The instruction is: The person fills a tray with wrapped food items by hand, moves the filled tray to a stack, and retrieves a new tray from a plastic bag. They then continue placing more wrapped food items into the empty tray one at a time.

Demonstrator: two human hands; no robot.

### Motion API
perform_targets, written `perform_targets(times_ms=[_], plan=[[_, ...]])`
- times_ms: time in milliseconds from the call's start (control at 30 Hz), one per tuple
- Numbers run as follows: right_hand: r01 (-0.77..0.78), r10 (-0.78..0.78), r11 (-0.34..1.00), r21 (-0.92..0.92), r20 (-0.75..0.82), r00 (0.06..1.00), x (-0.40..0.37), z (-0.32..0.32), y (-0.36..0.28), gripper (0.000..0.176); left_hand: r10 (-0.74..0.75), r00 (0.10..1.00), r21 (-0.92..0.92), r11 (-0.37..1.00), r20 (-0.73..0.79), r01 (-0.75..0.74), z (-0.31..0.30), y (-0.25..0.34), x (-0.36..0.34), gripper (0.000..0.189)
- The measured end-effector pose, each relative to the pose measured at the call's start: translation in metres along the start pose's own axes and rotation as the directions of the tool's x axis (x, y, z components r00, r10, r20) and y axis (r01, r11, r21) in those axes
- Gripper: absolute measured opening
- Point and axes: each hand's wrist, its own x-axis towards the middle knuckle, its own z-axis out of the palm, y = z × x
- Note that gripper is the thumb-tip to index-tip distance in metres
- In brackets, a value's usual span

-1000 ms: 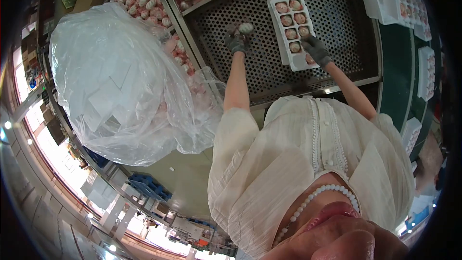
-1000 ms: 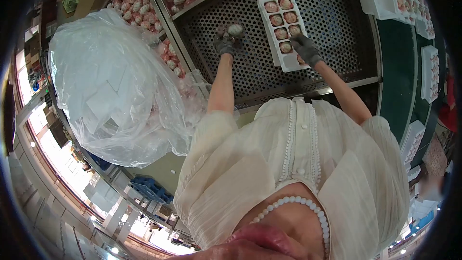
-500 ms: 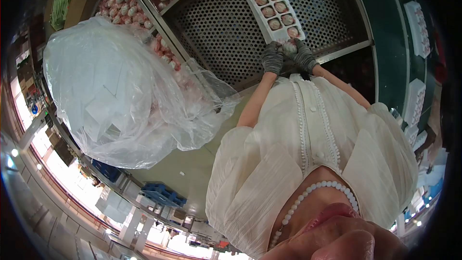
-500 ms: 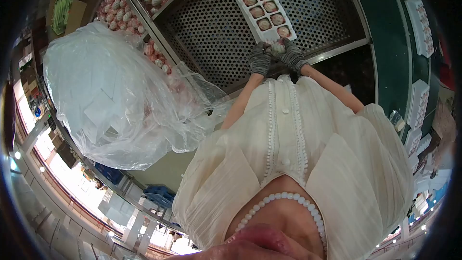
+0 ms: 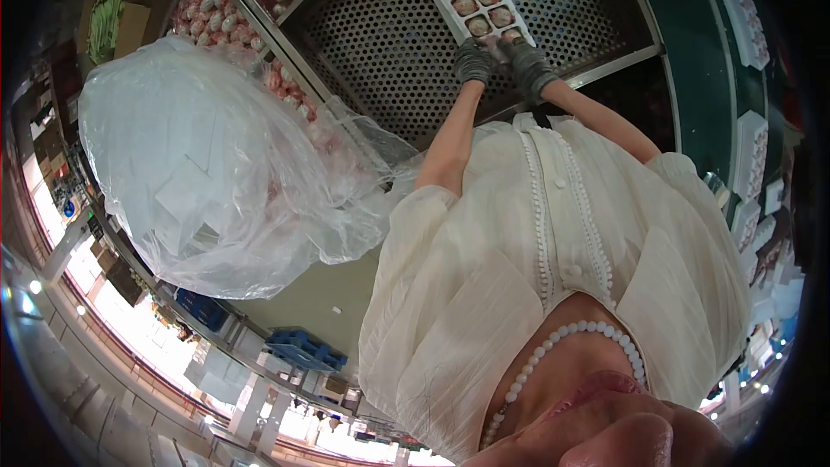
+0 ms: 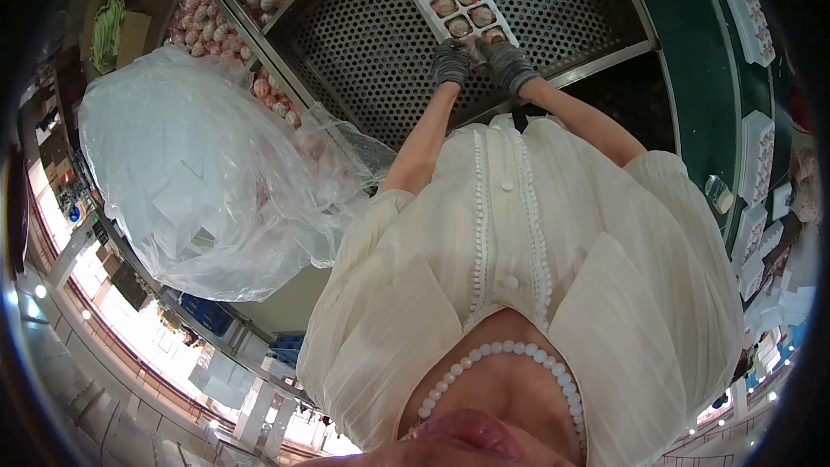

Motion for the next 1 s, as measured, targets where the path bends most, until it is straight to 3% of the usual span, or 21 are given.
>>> perform_targets(times_ms=[33, 100, 167, 233, 333, 400, 433, 533, 567, 600, 633, 700, 767, 800, 833, 867, 933, 1000], plan=[[-0.068, 0.071, 0.994, 0.089, -0.035, 0.997, 0.004, -0.001, -0.001, 0.047, -0.121, 0.991, -0.284, 0.950, 0.052, 0.131, -0.002, 0.004, -0.006, 0.023], [-0.149, 0.184, 0.969, 0.197, -0.174, 0.967, 0.014, 0.011, 0.005, 0.049, -0.069, 0.998, -0.311, 0.948, 0.004, 0.067, -0.004, 0.006, -0.010, 0.023], [-0.128, 0.153, 0.969, 0.211, -0.106, 0.983, 0.032, 0.028, 0.025, 0.049, 0.044, 0.991, -0.307, 0.948, -0.129, -0.082, 0.023, -0.027, -0.008, 0.024], [-0.085, 0.101, 0.970, 0.228, -0.058, 0.993, 0.037, 0.029, 0.020, 0.049, 0.009, 0.993, -0.320, 0.946, -0.114, -0.045, 0.007, -0.010, -0.015, 0.022], [-0.097, 0.103, 0.993, 0.068, -0.080, 0.991, 0.028, 0.024, 0.015, 0.047, -0.033, 0.995, -0.383, 0.924, -0.099, -0.007, 0.017, -0.017, -0.007, 0.019], [0.086, -0.107, 0.990, -0.111, -0.201, 0.974, 0.022, 0.024, 0.023, 0.043, 0.062, 0.986, -0.079, 0.994, -0.157, -0.075, 0.018, -0.014, -0.007, 0.018], [0.101, -0.123, 0.988, -0.119, -0.190, 0.974, 0.025, 0.025, 0.023, 0.043, 0.124, 0.960, 0.032, 0.992, -0.250, -0.120, 0.018, -0.009, -0.010, 0.018], [0.123, -0.136, 0.985, -0.123, -0.107, 0.985, 0.028, 0.020, 0.025, 0.040, 0.171, 0.952, 0.054, 0.985, -0.255, -0.162, 0.022, -0.019, -0.005, 0.020], [0.049, -0.054, 0.995, -0.085, -0.052, 0.997, 0.032, 0.017, 0.018, 0.039, 0.172, 0.951, 0.054, 0.985, -0.256, -0.163, 0.018, -0.015, -0.008, 0.020], [0.046, -0.051, 0.995, -0.086, -0.056, 0.997, 0.033, 0.020, 0.020, 0.039, -0.008, 0.961, -0.215, 0.975, -0.276, -0.054, 0.011, -0.008, -0.013, 0.020], [0.054, -0.068, 0.992, -0.113, -0.126, 0.990, 0.033, 0.024, 0.020, 0.039, -0.185, 0.952, -0.470, 0.881, -0.245, 0.051, 0.009, -0.003, -0.015, 0.019], [0.060, -0.086, 0.989, -0.138, -0.191, 0.978, 0.038, 0.042, 0.029, 0.039, -0.172, 0.955, -0.410, 0.910, -0.243, 0.060, 0.015, -0.008, -0.016, 0.018], [0.124, -0.128, 0.992, -0.034, -0.223, 0.966, 0.050, 0.057, 0.037, 0.038, -0.158, 0.957, -0.340, 0.938, -0.244, 0.068, 0.023, -0.019, -0.018, 0.016], [0.121, -0.125, 0.992, -0.030, -0.226, 0.966, 0.048, 0.045, 0.030, 0.038, -0.074, 0.957, -0.252, 0.968, -0.281, 0.001, 0.029, -0.025, -0.018, 0.014], [0.084, -0.090, 0.995, -0.045, -0.129, 0.988, 0.045, 0.030, 0.025, 0.037, 0.015, 0.949, -0.163, 0.984, -0.315, -0.070, 0.031, -0.028, -0.014, 0.013], [0.051, -0.054, 0.996, -0.066, -0.034, 0.998, 0.042, 0.015, 0.019, 0.036, 0.021, 0.947, -0.164, 0.983, -0.321, -0.077, 0.028, -0.027, -0.014, 0.013], [0.063, -0.081, 0.990, -0.127, -0.146, 0.986, 0.044, 0.025, 0.019, 0.032, 0.046, 0.967, -0.178, 0.980, -0.251, -0.093, 0.019, -0.021, -0.014, 0.013], [0.032, -0.036, 0.986, -0.161, -0.024, 0.999, 0.057, 0.036, 0.018, 0.026, 0.117, 0.933, -0.229, 0.952, -0.341, -0.203, 0.036, -0.041, 0.000, 0.013]])
